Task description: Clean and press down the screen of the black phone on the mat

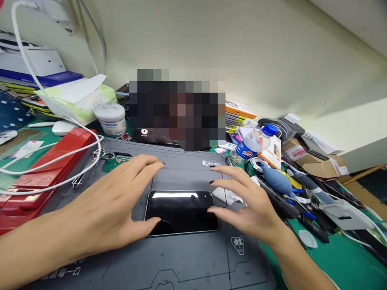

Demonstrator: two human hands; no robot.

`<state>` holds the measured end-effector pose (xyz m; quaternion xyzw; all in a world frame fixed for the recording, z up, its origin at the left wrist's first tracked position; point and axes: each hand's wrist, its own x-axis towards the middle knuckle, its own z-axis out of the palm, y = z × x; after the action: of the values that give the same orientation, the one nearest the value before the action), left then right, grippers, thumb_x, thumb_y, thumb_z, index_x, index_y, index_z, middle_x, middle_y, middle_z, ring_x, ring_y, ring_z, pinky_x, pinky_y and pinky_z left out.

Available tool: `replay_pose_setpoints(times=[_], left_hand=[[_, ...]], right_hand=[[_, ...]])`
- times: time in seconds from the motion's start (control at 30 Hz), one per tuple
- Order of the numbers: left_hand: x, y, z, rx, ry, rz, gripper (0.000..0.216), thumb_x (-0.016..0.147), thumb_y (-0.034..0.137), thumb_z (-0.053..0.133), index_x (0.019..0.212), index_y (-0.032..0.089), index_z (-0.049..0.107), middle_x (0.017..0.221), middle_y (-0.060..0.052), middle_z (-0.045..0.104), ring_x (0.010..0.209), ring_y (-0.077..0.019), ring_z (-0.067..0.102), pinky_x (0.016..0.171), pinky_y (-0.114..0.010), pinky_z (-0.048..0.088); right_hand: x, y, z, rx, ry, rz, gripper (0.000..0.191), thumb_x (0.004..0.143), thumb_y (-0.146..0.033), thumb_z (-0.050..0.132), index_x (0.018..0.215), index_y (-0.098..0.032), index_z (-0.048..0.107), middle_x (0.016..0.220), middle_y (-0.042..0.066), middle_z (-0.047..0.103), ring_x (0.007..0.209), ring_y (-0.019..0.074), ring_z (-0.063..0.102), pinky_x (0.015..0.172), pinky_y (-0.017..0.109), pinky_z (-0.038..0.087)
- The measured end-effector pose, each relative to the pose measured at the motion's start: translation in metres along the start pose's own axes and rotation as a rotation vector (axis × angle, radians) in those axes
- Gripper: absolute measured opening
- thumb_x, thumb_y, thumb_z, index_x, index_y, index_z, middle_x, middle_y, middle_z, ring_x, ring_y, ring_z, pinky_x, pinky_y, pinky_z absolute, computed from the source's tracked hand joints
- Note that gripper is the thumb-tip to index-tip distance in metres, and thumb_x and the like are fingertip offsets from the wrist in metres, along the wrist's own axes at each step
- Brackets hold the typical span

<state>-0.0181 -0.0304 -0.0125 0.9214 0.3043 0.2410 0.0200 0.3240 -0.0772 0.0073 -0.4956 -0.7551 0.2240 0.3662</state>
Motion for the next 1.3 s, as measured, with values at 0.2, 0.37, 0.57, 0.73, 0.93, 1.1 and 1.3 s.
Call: replay_pose_setpoints(times=[0.2,0.37,0.57,0.73,0.93,1.1,1.3], left_hand=[[-0.008,0.005,0.010,-0.126,0.053,-0.115,0.119,0.083,0.063,0.086,0.176,0.028,0.022,0.167,-0.021,0.054,0.142,-0.0470,0.067,0.112,-0.059,0.066],[-0.013,-0.003,0.018,-0.126,-0.008,-0.100,0.119,0.087,0.068,0.084,0.180,0.028,0.021,0.160,-0.021,0.064,0.138,-0.0490,0.070,0.111,-0.063,0.064],[-0.020,-0.010,0.017,-0.155,-0.147,-0.120,0.121,0.087,0.071,0.085,0.182,0.029,0.022,0.153,-0.020,0.072,0.134,-0.0489,0.074,0.111,-0.063,0.065],[-0.018,-0.006,0.019,-0.155,-0.103,-0.204,0.113,0.086,0.071,0.082,0.176,0.023,0.033,0.158,-0.024,0.069,0.137,-0.0512,0.073,0.110,-0.066,0.065],[-0.005,0.002,0.007,-0.296,-0.153,-0.388,0.089,0.092,0.073,0.070,0.163,0.025,0.047,0.138,-0.016,0.082,0.118,-0.0435,0.083,0.092,-0.059,0.071],[0.002,0.001,-0.004,-0.376,-0.229,-0.403,0.070,0.101,0.070,0.054,0.154,0.025,0.057,0.125,-0.013,0.084,0.094,-0.0363,0.085,0.076,-0.048,0.069],[0.001,0.002,-0.003,-0.361,-0.118,-0.320,0.057,0.110,0.068,0.044,0.142,0.025,0.066,0.110,-0.009,0.088,0.088,-0.0315,0.086,0.070,-0.040,0.068]], right_hand=[[0.012,0.010,-0.016,0.372,-0.009,0.491,0.049,0.089,-0.073,0.083,0.096,-0.025,0.086,0.105,0.015,0.088,0.105,0.0336,0.084,0.084,0.043,0.069],[0.013,0.013,-0.018,0.370,-0.019,0.594,0.044,0.081,-0.067,0.093,0.088,-0.023,0.089,0.103,0.013,0.088,0.098,0.0286,0.080,0.082,0.037,0.063],[0.009,0.006,-0.006,0.320,-0.052,0.600,0.048,0.081,-0.073,0.092,0.093,-0.027,0.092,0.108,0.011,0.090,0.105,0.0308,0.080,0.093,0.042,0.063],[0.009,-0.006,0.004,0.267,-0.108,0.547,0.046,0.083,-0.075,0.091,0.095,-0.030,0.094,0.110,0.010,0.090,0.114,0.0337,0.080,0.107,0.048,0.061],[0.008,-0.002,0.011,0.205,-0.116,0.483,0.054,0.089,-0.081,0.082,0.100,-0.030,0.095,0.115,0.012,0.090,0.116,0.0349,0.080,0.110,0.052,0.059],[0.007,0.002,0.021,0.203,-0.102,0.420,0.065,0.094,-0.090,0.071,0.096,-0.030,0.094,0.107,0.011,0.090,0.108,0.0331,0.081,0.102,0.050,0.062],[0.007,0.002,0.028,0.266,-0.079,0.380,0.066,0.099,-0.087,0.067,0.095,-0.026,0.090,0.099,0.011,0.090,0.099,0.0307,0.085,0.098,0.048,0.066]])
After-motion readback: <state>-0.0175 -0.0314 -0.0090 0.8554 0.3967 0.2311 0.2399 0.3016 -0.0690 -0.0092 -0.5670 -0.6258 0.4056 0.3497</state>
